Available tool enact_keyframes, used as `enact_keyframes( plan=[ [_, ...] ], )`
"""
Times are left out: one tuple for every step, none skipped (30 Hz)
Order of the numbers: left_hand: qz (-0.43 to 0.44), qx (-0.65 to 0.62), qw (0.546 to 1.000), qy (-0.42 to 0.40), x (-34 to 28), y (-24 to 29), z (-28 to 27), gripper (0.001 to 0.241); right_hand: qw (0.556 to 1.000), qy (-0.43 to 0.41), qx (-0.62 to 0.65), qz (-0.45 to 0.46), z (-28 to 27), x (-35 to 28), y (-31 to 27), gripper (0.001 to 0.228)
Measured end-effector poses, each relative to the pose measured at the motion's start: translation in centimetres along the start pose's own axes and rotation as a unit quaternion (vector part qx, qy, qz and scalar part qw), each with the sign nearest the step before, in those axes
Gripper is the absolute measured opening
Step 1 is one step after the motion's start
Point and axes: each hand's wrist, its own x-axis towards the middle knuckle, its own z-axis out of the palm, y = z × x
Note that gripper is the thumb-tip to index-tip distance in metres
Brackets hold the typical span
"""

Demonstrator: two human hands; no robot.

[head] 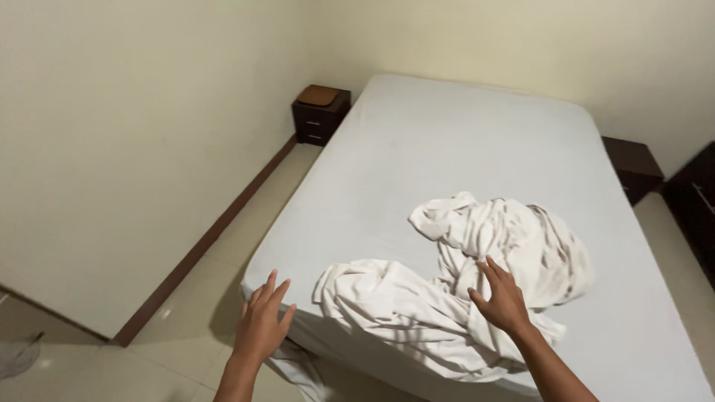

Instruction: The person folds a white bed sheet on a bed. They smooth the fabric, fold the edges, and roll the sheet into a compact bundle.

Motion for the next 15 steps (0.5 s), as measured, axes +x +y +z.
enact_keyframes(
  plan=[
    [-0.006, 0.000, 1.000, 0.003, 0.1, -0.5, -0.4, 0.058, 1.000, -0.002, 0.001, -0.006, 0.4, 0.5, -1.1, 0.071],
    [-0.011, -0.002, 1.000, 0.003, 0.4, -1.0, -0.9, 0.058, 0.999, 0.008, 0.012, -0.028, 0.8, 1.2, -2.1, 0.072],
    [-0.016, -0.003, 1.000, 0.003, 0.8, -1.5, -1.3, 0.059, 0.998, 0.019, 0.024, -0.051, 1.2, 2.0, -3.1, 0.073],
    [-0.021, -0.003, 1.000, 0.006, 1.0, -2.0, -1.6, 0.059, 0.998, 0.018, 0.025, -0.056, 2.2, 2.9, -3.8, 0.073],
    [-0.023, 0.002, 1.000, 0.004, 1.3, -2.6, -1.8, 0.059, 0.998, 0.016, 0.024, -0.063, 3.1, 3.8, -4.5, 0.073],
    [-0.024, 0.006, 1.000, 0.003, 1.9, -3.0, -2.1, 0.059, 0.997, 0.017, 0.023, -0.068, 4.0, 5.0, -5.2, 0.073],
    [-0.026, 0.007, 1.000, 0.007, 2.6, -3.5, -2.6, 0.059, 0.997, 0.019, 0.024, -0.073, 4.4, 6.0, -6.4, 0.073],
    [-0.023, 0.007, 1.000, 0.011, 3.3, -4.0, -2.9, 0.059, 0.997, 0.011, 0.025, -0.077, 4.8, 6.9, -7.6, 0.073],
    [-0.021, 0.007, 1.000, 0.015, 4.0, -4.5, -3.3, 0.058, 0.996, 0.004, 0.026, -0.080, 5.3, 7.9, -8.8, 0.073],
    [-0.023, 0.007, 1.000, 0.015, 4.6, -5.3, -3.2, 0.058, 0.996, 0.002, 0.027, -0.082, 6.0, 8.7, -9.7, 0.073],
    [-0.025, 0.004, 1.000, 0.015, 5.4, -5.9, -3.2, 0.059, 0.996, -0.005, 0.027, -0.083, 6.5, 9.6, -10.6, 0.073],
    [-0.023, 0.004, 1.000, 0.017, 6.7, -6.7, -3.6, 0.061, 0.996, -0.009, 0.030, -0.083, 7.1, 10.9, -11.8, 0.073],
    [-0.023, 0.008, 1.000, 0.019, 8.1, -7.5, -4.3, 0.061, 0.996, -0.007, 0.034, -0.083, 7.8, 12.4, -12.7, 0.073],
    [-0.017, 0.010, 0.999, 0.025, 9.1, -8.2, -4.6, 0.062, 0.995, -0.006, 0.049, -0.087, 8.5, 13.2, -13.2, 0.073],
    [-0.010, 0.012, 0.999, 0.031, 10.1, -8.8, -4.9, 0.062, 0.994, -0.004, 0.064, -0.090, 9.1, 14.1, -13.6, 0.074]
  ],
)
